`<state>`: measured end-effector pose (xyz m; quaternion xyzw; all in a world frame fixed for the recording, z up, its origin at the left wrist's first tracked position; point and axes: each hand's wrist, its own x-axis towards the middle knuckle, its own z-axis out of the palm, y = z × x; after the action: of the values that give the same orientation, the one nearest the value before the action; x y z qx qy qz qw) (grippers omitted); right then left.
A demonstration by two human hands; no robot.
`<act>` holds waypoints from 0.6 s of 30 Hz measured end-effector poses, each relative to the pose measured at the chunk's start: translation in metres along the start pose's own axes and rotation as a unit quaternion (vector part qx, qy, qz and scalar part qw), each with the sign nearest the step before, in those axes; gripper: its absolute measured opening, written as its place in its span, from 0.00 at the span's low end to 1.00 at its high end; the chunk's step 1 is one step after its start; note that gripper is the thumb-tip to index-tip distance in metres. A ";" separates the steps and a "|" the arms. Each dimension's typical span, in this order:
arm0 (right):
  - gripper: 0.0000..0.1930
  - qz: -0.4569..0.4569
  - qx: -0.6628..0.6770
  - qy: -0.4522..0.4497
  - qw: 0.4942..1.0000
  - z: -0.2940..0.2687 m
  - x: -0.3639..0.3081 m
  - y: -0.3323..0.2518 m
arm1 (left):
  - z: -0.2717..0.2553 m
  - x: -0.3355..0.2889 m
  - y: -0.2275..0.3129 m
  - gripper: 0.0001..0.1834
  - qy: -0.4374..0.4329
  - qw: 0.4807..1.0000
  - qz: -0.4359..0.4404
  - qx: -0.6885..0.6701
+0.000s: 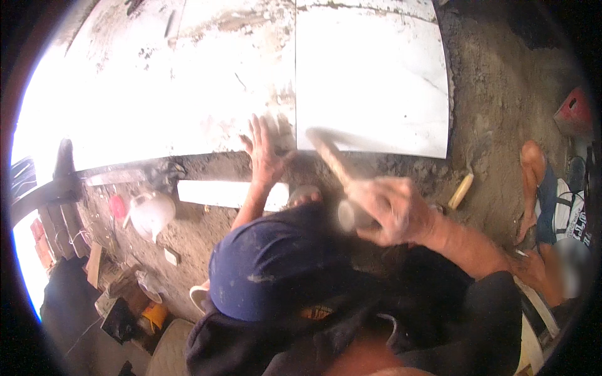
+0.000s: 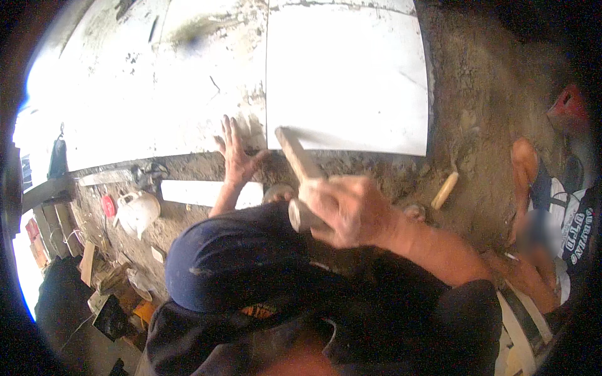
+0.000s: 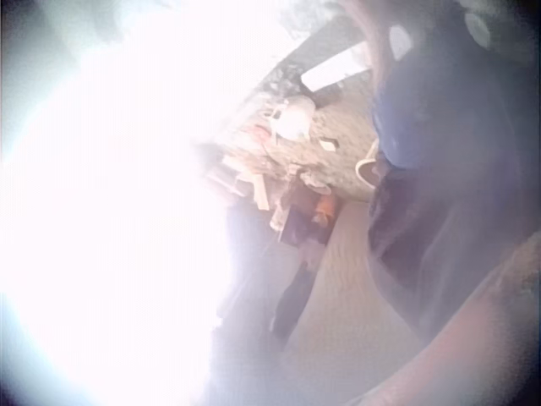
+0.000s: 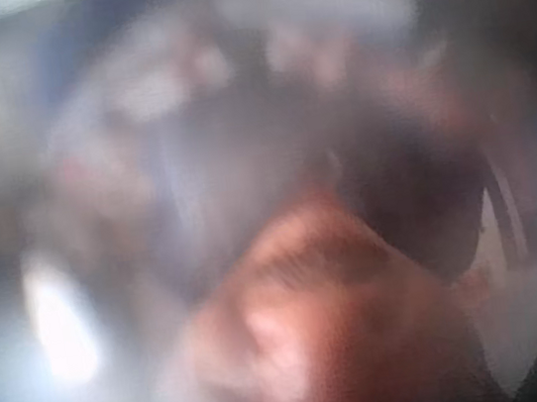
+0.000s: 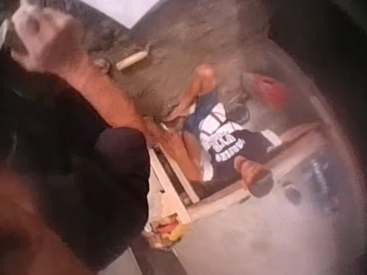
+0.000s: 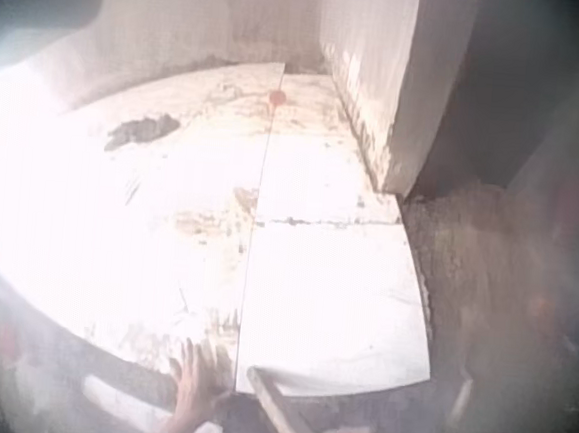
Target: The person places a large white ceramic tile onto a prepared floor surface. They press the tile down by hand and then use a hammer to tap it into place, ensuring it is level and secure.
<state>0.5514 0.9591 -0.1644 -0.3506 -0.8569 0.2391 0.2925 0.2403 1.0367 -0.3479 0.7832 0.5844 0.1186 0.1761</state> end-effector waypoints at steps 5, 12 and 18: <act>0.25 0.016 0.035 0.001 0.999 -0.004 0.004 -0.007 | -0.013 0.002 0.006 0.71 0.002 0.998 -0.043 -0.046; 0.20 0.243 0.089 0.020 0.966 -0.083 -0.017 -0.007 | -0.007 0.009 0.005 0.74 0.018 1.000 -0.004 0.010; 0.20 0.604 0.242 0.281 0.706 -0.207 -0.132 0.019 | -0.007 0.006 0.001 0.73 0.029 0.999 -0.010 -0.012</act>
<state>0.7752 0.9160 -0.0724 -0.7614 -0.2529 0.4541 0.3875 0.2396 1.0432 -0.3411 0.7716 0.5953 0.1465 0.1696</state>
